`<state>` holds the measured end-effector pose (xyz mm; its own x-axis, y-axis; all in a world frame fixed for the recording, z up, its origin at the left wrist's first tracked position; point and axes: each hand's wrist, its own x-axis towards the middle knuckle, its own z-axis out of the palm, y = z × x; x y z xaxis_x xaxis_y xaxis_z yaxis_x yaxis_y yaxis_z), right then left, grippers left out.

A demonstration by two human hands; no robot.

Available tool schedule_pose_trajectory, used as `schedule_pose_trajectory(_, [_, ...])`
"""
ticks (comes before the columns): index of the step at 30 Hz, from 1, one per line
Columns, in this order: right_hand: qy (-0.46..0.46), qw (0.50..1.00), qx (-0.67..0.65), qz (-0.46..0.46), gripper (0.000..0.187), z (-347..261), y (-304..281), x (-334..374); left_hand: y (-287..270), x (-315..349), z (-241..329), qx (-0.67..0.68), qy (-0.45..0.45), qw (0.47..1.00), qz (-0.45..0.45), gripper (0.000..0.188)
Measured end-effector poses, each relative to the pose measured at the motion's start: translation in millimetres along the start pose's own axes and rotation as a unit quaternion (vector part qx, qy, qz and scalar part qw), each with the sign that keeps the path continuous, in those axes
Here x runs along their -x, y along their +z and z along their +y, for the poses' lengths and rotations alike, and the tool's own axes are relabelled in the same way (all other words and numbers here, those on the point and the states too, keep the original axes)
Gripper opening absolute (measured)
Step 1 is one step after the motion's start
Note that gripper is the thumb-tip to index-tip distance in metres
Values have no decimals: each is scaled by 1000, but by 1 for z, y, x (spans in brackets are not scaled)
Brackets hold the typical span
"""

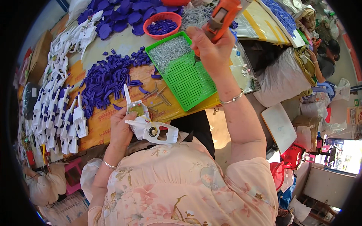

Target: Assembling the internal components and housing of a toy walkie-talkie.

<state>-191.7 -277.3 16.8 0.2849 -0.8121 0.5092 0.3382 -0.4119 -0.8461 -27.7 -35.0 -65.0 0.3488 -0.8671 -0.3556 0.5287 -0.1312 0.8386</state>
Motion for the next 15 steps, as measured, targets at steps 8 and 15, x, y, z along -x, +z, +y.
schedule_pose_trajectory(8, [-10,985,-140,-96,35,-43,60,49,10,0,7,12,0,1000,-13,29])
schedule_pose_trajectory(15, [103,976,-136,-135,47,-43,97,80,3,-1,3,14,32,999,-31,29])
